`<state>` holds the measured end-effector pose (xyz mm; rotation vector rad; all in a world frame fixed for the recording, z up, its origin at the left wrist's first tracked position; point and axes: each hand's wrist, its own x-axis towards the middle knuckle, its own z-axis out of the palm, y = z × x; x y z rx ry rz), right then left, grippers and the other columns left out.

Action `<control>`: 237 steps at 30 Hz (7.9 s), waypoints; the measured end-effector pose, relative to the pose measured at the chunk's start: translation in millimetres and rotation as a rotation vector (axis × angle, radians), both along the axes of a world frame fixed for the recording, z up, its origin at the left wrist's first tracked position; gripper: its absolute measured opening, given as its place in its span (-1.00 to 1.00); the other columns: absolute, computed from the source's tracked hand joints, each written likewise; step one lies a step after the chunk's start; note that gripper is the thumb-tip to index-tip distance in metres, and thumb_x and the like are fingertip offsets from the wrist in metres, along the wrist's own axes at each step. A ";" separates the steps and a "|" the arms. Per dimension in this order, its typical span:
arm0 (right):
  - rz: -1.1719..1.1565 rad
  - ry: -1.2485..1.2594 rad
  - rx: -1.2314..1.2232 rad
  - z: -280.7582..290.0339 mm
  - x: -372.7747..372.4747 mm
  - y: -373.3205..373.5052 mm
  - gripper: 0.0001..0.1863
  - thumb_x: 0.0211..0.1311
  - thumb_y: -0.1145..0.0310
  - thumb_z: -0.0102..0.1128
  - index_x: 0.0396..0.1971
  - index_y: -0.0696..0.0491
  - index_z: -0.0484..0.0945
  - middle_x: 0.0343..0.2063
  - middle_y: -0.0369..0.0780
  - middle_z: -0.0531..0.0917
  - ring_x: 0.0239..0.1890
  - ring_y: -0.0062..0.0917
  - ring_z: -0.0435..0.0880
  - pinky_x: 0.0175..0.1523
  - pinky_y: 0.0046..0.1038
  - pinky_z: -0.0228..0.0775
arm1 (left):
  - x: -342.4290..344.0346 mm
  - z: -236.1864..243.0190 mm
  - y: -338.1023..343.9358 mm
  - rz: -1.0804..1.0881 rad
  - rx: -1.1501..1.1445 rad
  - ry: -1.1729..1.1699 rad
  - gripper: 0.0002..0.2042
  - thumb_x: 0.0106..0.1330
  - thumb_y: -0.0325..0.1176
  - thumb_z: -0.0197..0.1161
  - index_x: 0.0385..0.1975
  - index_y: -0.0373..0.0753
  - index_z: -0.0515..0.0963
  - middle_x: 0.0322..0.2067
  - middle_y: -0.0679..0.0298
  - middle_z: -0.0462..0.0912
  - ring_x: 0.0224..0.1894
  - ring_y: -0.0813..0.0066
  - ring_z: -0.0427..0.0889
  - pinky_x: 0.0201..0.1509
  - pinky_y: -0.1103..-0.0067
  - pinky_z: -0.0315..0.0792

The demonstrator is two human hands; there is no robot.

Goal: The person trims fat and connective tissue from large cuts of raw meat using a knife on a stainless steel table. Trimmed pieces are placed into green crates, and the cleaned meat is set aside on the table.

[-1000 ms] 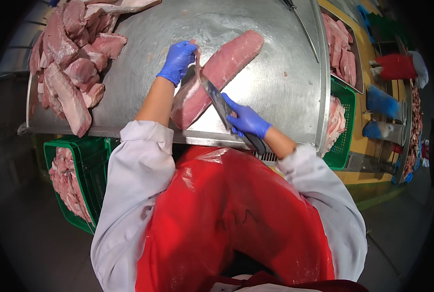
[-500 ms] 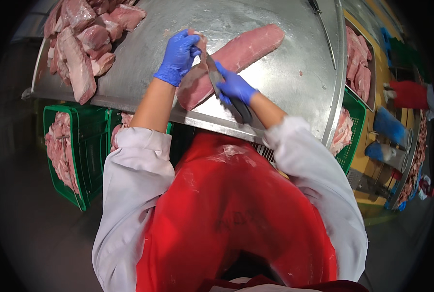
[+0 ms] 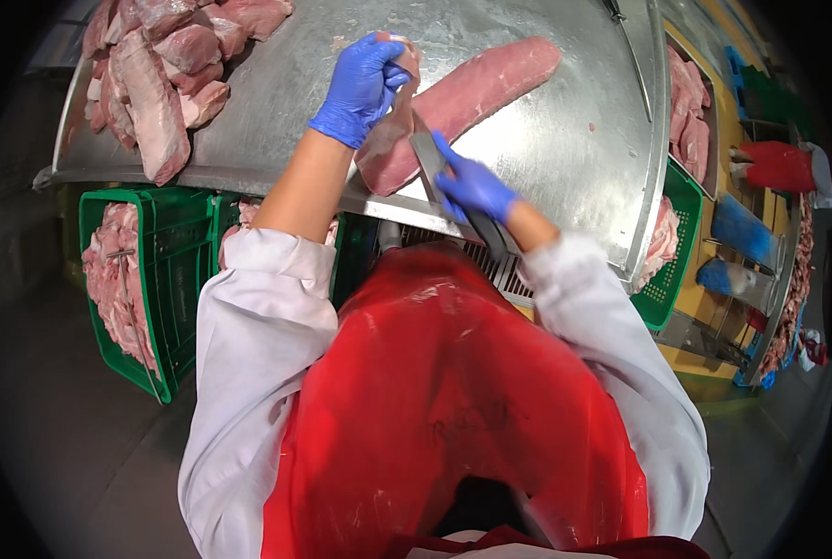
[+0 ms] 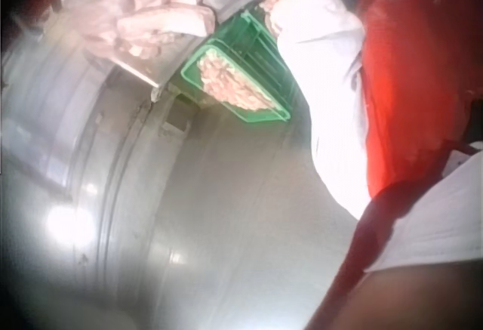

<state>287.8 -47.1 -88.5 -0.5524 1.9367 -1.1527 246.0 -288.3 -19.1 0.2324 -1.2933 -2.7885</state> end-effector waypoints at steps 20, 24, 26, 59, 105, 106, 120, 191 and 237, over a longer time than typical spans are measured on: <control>0.103 0.019 0.076 7.2 15.5 -90.0 -0.19 0.34 0.41 -0.07 0.53 -0.13 -0.20 -0.55 -0.14 0.65 -0.63 -0.48 0.63 -0.38 -0.40 0.55 | 30.1 37.4 -39.2 -0.079 0.121 0.110 -0.95 0.33 -0.53 0.11 -0.30 -0.28 0.51 -0.53 0.40 0.40 -0.54 0.72 0.33 -0.53 0.70 0.22; 0.168 -0.182 0.106 54.4 63.7 -46.8 -0.22 0.38 0.41 -0.14 0.53 -0.17 -0.23 -0.59 -0.16 0.63 -0.64 -0.49 0.63 -0.38 -0.38 0.59 | 34.3 26.8 -77.2 -0.094 0.314 0.177 -0.96 0.34 -0.51 0.12 -0.27 -0.26 0.48 -0.52 0.43 0.36 -0.56 0.73 0.25 -0.48 0.70 0.23; 0.160 -0.049 0.123 42.0 38.3 -77.5 -0.22 0.39 0.40 -0.14 0.53 -0.18 -0.22 -0.59 -0.13 0.63 -0.65 -0.46 0.63 -0.37 -0.36 0.60 | 41.3 35.8 -71.2 -0.161 0.341 0.188 -0.94 0.31 -0.50 0.11 -0.28 -0.28 0.48 -0.50 0.43 0.38 -0.52 0.67 0.29 -0.40 0.67 0.29; -0.423 0.271 0.160 -43.3 -149.1 -27.0 -0.69 0.24 0.37 0.14 -0.09 0.17 0.36 -0.40 0.02 0.68 -0.40 -0.24 0.74 -0.33 -0.28 0.55 | 36.8 -111.4 -55.0 -0.620 -1.308 -0.574 -0.09 -0.42 0.05 0.65 0.01 -0.42 0.56 -0.08 -0.07 0.69 -0.03 0.11 0.70 0.02 0.39 0.58; -0.812 0.026 -0.121 36.6 78.0 323.6 -0.60 0.35 0.32 0.19 0.06 0.18 0.32 -0.59 -0.23 0.55 -0.64 -0.66 0.53 -0.61 -0.55 0.35 | -194.7 141.1 319.1 -0.577 -0.402 0.060 -0.36 0.29 -0.07 0.33 0.23 -0.36 0.34 0.18 0.11 0.51 0.15 0.12 0.54 0.28 0.26 0.38; -0.897 0.022 -0.174 37.2 85.5 333.8 -0.60 0.35 0.31 0.19 0.04 0.19 0.30 -0.55 -0.23 0.57 -0.64 -0.65 0.53 -0.62 -0.57 0.35 | -207.4 94.1 307.5 -0.456 -0.836 0.093 -0.24 0.20 0.02 0.40 0.25 -0.40 0.32 0.20 0.02 0.49 0.19 0.06 0.50 0.31 0.26 0.35; -1.192 -0.174 -0.298 34.9 131.5 432.4 -0.58 0.36 0.40 0.09 0.18 0.10 0.29 -0.50 -0.34 0.50 -0.64 -0.75 0.41 -0.59 -0.66 0.27 | -119.4 -95.1 130.0 -0.485 -0.680 -0.515 -0.31 0.09 -0.20 0.37 0.25 -0.37 0.39 0.12 0.06 0.56 0.15 0.15 0.56 0.20 0.34 0.47; -0.827 -0.168 -0.205 -28.2 -147.7 138.5 -0.06 0.30 0.54 -0.01 0.53 -0.33 -0.29 -0.56 -0.25 0.54 -0.65 -0.66 0.51 -0.61 -0.54 0.40 | -165.5 -78.1 118.1 -0.078 -1.309 -0.536 0.08 -0.07 0.01 0.51 0.41 -0.37 0.05 0.30 -0.32 0.18 0.23 -0.19 0.40 0.27 0.25 0.37; -0.319 -0.079 0.100 -25.9 -103.3 109.0 -0.12 0.31 0.41 -0.07 0.51 -0.09 -0.35 -0.58 0.06 0.63 -0.58 -0.19 0.65 -0.30 -0.21 0.57 | -215.9 -136.2 125.9 -0.135 -1.844 0.272 -0.08 0.16 -0.04 0.25 0.44 -0.37 -0.01 0.44 -0.36 -0.21 0.49 -0.35 -0.21 0.53 0.08 -0.17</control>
